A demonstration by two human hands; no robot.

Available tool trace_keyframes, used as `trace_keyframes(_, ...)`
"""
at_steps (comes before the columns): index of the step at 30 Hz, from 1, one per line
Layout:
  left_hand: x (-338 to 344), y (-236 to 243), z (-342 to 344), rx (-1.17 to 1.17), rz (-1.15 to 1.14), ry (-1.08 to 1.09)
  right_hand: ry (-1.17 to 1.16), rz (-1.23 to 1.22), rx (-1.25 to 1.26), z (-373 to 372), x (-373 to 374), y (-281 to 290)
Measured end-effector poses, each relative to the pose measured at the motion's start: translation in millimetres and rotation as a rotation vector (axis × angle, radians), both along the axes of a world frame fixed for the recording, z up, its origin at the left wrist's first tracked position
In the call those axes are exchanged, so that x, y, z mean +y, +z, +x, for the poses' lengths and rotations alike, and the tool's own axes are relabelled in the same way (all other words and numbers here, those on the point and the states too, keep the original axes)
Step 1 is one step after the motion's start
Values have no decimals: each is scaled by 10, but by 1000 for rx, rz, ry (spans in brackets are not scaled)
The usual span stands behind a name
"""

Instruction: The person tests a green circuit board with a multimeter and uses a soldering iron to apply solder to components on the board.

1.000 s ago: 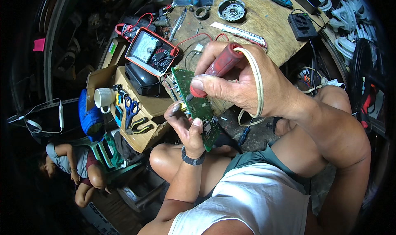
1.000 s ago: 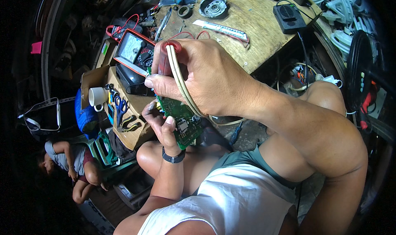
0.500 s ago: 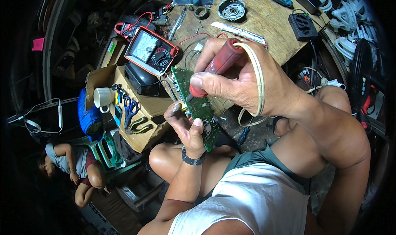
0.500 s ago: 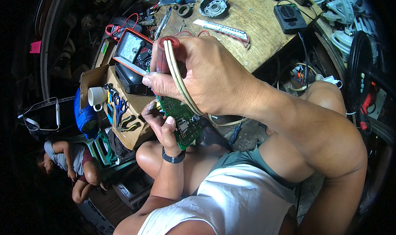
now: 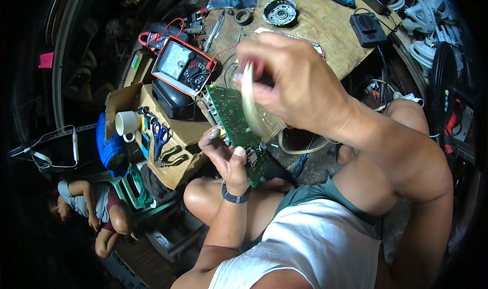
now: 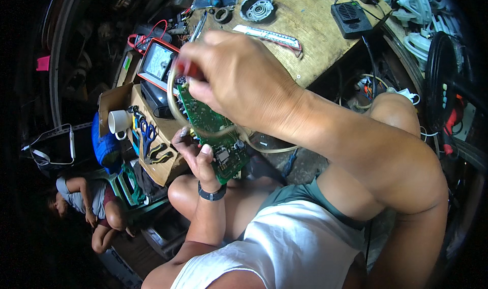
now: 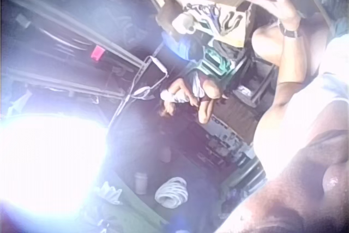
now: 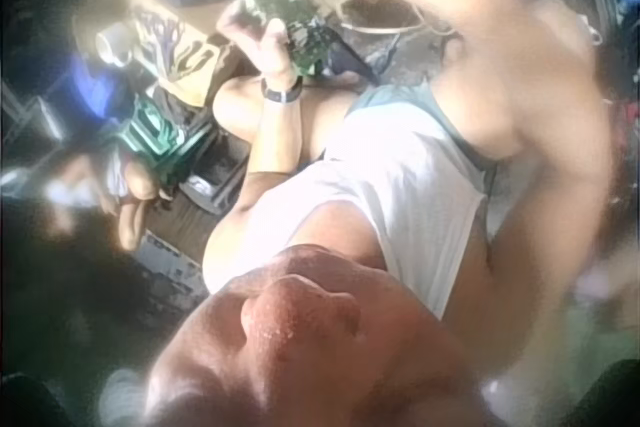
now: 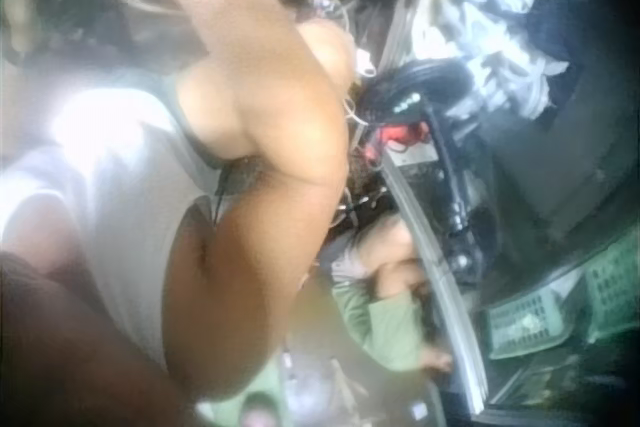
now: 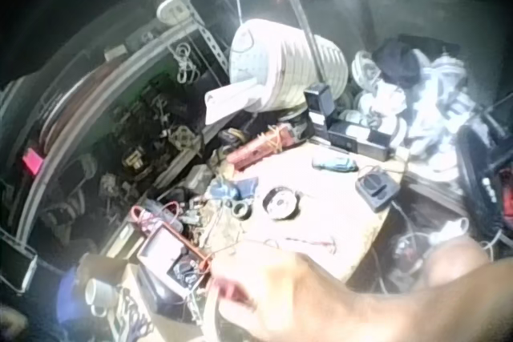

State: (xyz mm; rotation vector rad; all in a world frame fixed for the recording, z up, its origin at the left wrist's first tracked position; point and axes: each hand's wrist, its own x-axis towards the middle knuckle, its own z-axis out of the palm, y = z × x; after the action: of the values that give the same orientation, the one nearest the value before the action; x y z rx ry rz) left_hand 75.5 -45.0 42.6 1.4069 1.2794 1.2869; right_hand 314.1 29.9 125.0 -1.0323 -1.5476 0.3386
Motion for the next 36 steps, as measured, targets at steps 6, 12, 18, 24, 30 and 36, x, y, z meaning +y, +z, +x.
trace_keyframes(6, 27, -40, -148, -60, 7, 79, 346, -480, 413, 119, -74, 96)
trace_keyframes(12, -18, 57, -155, -190, -129, 35, 402, -556, 384, 32, -146, -58)
trace_keyframes(18, -10, 78, -163, -299, -162, -41, 479, -627, 432, -57, -216, -33)
trace_keyframes(24, -33, 66, -144, -356, -202, -39, 562, -760, 471, -104, -261, -38)
trace_keyframes(30, -57, 34, -184, -356, -204, 3, 491, -685, 483, -201, -346, -116)
trace_keyframes(36, -72, 80, -144, -398, -216, -32, 465, -633, 573, -243, -420, -158)
